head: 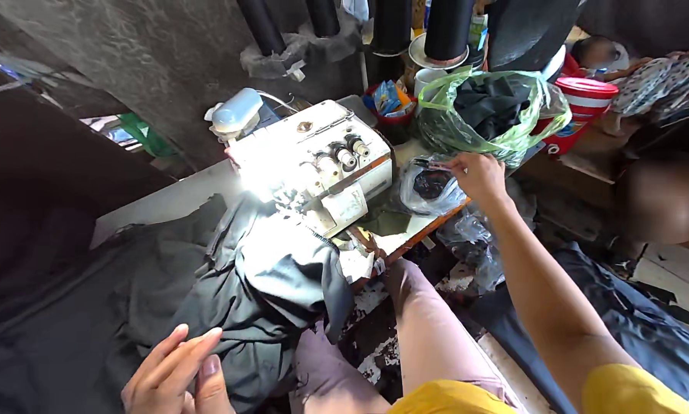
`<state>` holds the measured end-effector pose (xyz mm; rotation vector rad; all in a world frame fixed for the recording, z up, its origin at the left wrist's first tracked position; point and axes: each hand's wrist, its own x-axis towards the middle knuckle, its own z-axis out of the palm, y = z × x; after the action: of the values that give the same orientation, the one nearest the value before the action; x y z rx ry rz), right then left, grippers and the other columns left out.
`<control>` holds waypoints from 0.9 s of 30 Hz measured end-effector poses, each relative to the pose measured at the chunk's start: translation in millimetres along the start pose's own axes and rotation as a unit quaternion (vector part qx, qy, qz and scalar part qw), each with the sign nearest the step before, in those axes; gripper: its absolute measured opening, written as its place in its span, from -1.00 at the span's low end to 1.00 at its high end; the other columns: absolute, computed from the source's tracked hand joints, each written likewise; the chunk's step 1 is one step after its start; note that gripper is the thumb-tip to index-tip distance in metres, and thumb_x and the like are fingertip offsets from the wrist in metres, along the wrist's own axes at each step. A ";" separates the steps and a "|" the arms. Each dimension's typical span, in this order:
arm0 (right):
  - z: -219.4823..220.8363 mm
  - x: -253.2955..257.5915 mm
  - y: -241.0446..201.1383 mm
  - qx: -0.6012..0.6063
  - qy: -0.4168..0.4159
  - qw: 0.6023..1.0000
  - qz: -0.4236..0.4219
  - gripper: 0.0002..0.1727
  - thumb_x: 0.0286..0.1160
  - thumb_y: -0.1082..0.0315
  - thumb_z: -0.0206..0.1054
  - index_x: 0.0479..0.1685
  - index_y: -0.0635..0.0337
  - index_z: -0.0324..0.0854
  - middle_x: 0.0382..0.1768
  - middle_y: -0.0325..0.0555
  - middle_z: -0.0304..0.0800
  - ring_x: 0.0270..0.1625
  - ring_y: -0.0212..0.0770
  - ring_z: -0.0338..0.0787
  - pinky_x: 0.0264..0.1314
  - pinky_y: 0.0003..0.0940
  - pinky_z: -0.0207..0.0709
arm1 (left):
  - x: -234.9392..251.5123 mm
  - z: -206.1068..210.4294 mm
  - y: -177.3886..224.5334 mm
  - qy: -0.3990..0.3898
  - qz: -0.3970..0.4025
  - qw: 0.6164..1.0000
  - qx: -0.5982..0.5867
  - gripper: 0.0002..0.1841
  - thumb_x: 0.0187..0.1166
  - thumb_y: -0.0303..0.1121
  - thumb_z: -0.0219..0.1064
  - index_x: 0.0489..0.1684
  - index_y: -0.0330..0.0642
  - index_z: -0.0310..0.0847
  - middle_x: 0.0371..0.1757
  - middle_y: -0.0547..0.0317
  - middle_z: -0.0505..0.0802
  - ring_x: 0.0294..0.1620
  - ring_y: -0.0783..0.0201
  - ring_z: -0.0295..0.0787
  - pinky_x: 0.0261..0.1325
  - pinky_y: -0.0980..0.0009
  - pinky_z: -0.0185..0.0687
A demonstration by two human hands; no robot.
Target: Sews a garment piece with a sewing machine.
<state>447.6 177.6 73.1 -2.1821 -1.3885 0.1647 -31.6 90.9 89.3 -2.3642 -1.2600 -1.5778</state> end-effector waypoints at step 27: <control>-14.6 -55.1 -50.8 0.499 -0.016 0.866 -0.031 -0.91 0.63 0.41 0.28 -0.10 0.18 0.69 -0.34 -0.34 0.75 -0.34 -0.49 0.69 -0.16 -0.49 0.67 | 14.8 66.7 48.1 -0.114 -0.173 0.939 -0.275 -0.65 0.71 -0.35 0.16 0.32 -0.31 0.67 0.19 0.16 0.87 0.16 0.34 0.84 0.21 0.36 0.81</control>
<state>387.0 140.4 101.0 -1.2561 -1.0202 0.7205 51.7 96.5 87.1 -2.8461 -1.5105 -2.0327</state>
